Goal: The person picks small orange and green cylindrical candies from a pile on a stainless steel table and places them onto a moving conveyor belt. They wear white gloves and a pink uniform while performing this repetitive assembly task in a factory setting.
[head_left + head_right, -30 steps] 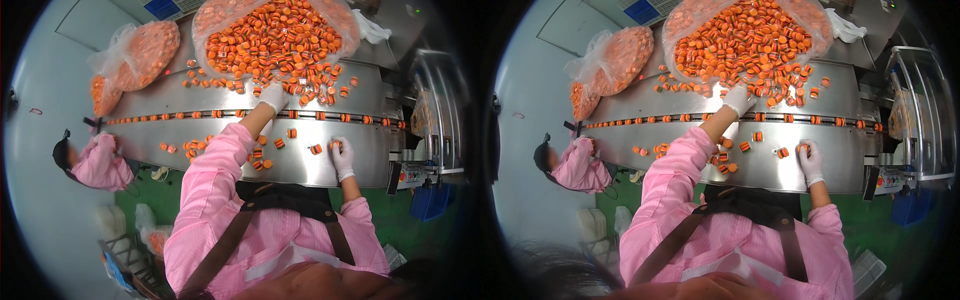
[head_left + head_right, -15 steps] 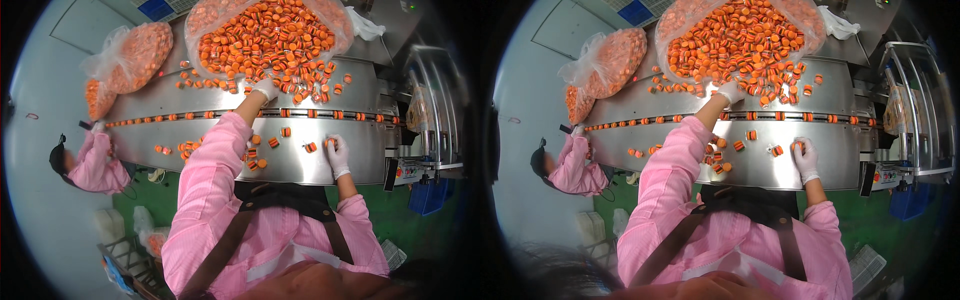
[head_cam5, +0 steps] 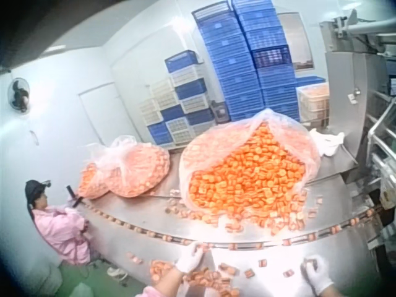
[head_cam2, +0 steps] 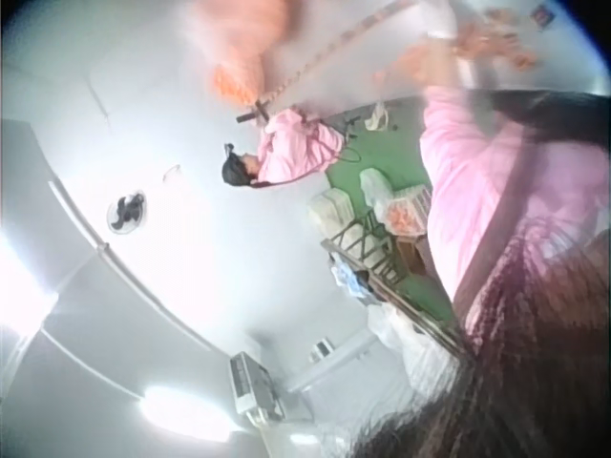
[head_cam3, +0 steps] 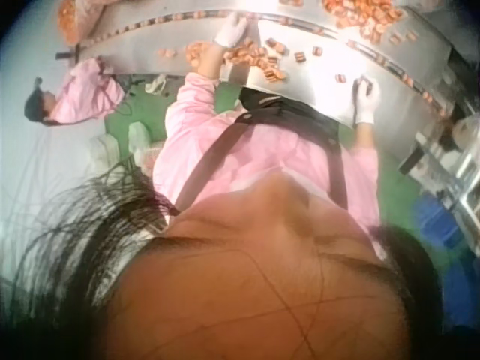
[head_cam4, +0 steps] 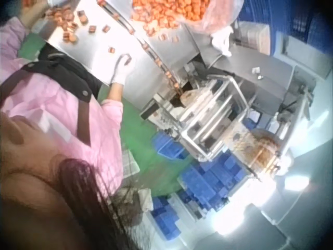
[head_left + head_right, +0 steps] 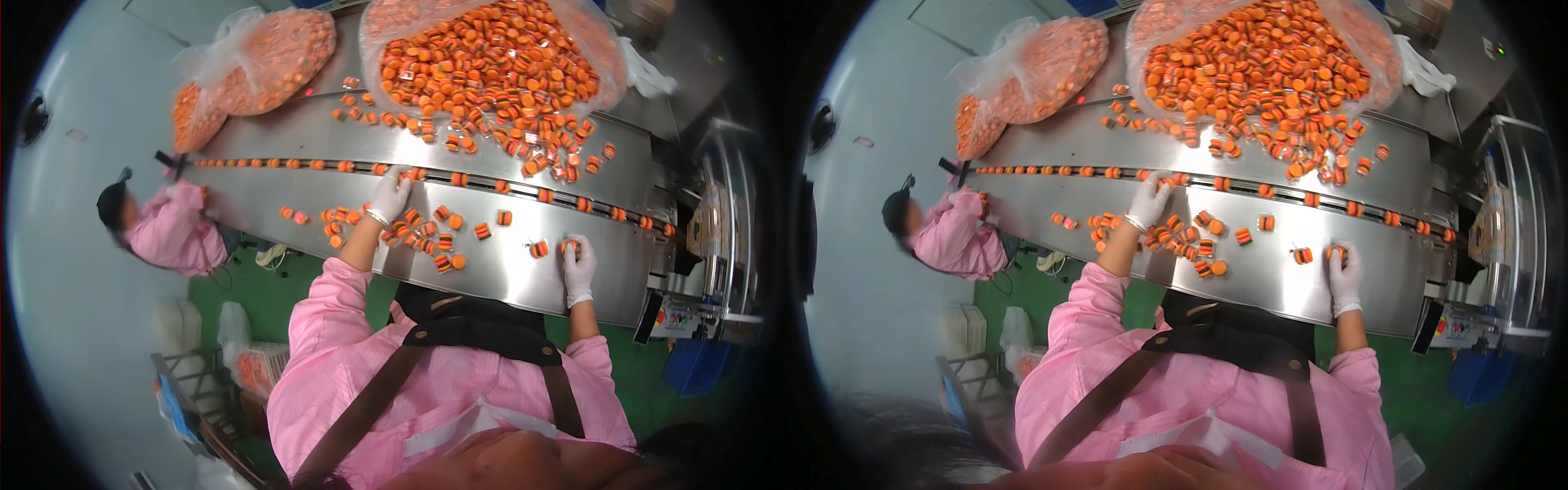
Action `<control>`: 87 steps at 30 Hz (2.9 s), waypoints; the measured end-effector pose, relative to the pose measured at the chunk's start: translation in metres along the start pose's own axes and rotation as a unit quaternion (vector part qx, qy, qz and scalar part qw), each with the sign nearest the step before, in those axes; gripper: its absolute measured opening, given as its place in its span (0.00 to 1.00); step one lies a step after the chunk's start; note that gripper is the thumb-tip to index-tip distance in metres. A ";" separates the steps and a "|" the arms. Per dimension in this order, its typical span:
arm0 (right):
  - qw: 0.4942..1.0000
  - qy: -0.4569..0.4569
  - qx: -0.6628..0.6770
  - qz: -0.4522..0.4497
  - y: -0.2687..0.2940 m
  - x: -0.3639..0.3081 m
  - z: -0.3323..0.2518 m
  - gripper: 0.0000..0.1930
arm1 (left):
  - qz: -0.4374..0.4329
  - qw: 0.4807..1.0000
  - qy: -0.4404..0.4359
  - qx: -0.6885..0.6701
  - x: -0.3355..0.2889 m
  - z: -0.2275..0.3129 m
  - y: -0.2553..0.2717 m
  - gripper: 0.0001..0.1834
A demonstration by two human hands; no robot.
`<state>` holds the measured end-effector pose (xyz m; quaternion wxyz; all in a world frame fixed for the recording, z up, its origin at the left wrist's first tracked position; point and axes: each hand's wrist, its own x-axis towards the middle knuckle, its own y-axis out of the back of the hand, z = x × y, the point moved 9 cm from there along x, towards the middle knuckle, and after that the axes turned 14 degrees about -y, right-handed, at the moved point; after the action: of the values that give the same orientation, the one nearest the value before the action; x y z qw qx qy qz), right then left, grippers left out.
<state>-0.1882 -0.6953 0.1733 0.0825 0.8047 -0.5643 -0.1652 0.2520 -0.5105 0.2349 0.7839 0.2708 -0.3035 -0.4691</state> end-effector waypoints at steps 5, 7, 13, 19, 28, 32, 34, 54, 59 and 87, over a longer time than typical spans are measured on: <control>1.000 -0.005 -0.001 -0.014 -0.001 0.001 -0.002 0.08 | -0.019 0.998 0.036 -0.044 -0.031 0.012 -0.024 0.17; 1.000 -0.010 -0.004 -0.016 0.000 0.003 0.000 0.08 | -0.007 0.999 -0.017 -0.042 -0.034 0.025 -0.031 0.17; 1.000 0.019 -0.017 0.003 -0.002 0.002 -0.009 0.07 | -0.151 0.970 0.113 -0.152 -0.034 0.040 -0.058 0.20; 0.996 0.052 -0.064 0.025 0.001 -0.002 -0.010 0.06 | -0.094 0.987 -0.106 0.077 0.042 0.112 -0.045 0.27; 0.997 0.017 -0.074 0.023 0.004 -0.007 -0.030 0.07 | -0.296 0.883 -0.328 0.160 0.137 0.206 -0.180 0.30; 0.997 0.042 -0.060 0.027 0.005 -0.006 -0.032 0.07 | -0.313 0.885 -0.249 0.237 0.153 0.197 -0.209 0.21; 0.998 0.040 -0.054 0.020 0.004 -0.007 -0.031 0.07 | -0.310 0.888 -0.239 0.242 0.154 0.188 -0.219 0.21; 0.999 0.041 -0.005 -0.002 0.002 -0.005 -0.019 0.06 | -0.054 0.829 0.255 -0.495 0.059 0.078 -0.111 0.26; 0.998 0.059 -0.026 0.000 -0.001 -0.002 -0.016 0.06 | -0.023 0.744 0.229 -0.627 0.032 0.040 -0.080 0.32; 0.996 0.057 -0.061 0.001 -0.004 0.004 -0.009 0.08 | 0.167 0.810 0.109 -0.551 -0.045 0.048 0.031 0.23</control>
<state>-0.1803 -0.6975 0.1794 0.1638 0.8059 -0.5479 -0.1536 0.2174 -0.4640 0.2790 0.8957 -0.2125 0.0527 -0.3870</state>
